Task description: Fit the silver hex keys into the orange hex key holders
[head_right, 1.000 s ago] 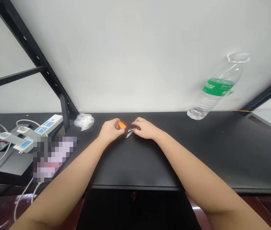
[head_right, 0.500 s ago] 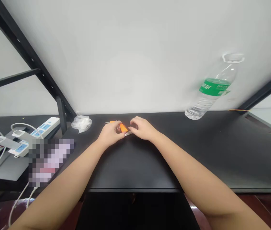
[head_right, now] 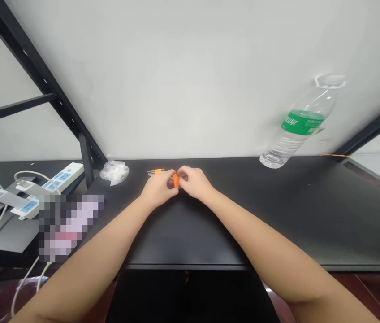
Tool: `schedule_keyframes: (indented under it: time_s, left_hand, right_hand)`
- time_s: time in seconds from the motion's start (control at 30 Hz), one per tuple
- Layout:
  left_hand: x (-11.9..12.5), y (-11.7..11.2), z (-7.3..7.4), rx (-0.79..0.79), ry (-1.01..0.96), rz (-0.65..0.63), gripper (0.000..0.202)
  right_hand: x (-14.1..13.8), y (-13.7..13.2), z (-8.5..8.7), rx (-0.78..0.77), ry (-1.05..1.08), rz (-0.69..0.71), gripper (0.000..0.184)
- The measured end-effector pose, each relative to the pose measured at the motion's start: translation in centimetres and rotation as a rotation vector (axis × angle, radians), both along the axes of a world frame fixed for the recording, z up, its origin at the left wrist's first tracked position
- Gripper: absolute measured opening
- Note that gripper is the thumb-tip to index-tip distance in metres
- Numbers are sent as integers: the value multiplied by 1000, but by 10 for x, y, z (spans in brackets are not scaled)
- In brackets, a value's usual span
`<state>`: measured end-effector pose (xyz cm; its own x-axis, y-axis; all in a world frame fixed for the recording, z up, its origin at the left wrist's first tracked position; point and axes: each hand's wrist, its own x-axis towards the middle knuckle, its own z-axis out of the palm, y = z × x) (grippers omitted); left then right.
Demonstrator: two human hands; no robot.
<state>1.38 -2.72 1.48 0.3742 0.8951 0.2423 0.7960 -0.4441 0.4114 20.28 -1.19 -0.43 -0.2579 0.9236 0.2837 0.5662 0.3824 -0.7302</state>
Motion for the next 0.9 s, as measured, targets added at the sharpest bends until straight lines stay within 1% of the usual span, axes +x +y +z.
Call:
schedule_keyframes:
  time_s: [0.13, 0.23, 0.33, 0.47, 0.67, 0.73, 0.83, 0.9]
  left_hand:
    - [1, 0, 0, -19, 40, 36, 18]
    - [1, 0, -2, 12, 24, 29, 21]
    - [0, 1, -4, 9, 12, 20, 22]
    - [0, 1, -4, -20, 11, -9, 19]
    - [-1, 3, -7, -26, -15, -12, 17]
    - [-2, 5, -9, -25, -28, -16, 17]
    - [-5, 8, -12, -29, -65, -1, 24]
    - [-7, 10, -12, -46, -94, 4, 27]
  right_hand:
    - [-1, 4, -3, 1, -11, -79, 19]
    - [3, 9, -6, -12, -16, -140, 26]
    - [10, 14, -7, -26, -54, -164, 28]
    - [18, 18, -8, -8, -148, -177, 23]
    - [20, 22, -11, 105, -297, -155, 19]
    - [23, 24, -12, 96, -337, -153, 19]
    - [30, 26, -12, 32, -385, -164, 20]
    - [36, 28, -11, 8, -418, -144, 20]
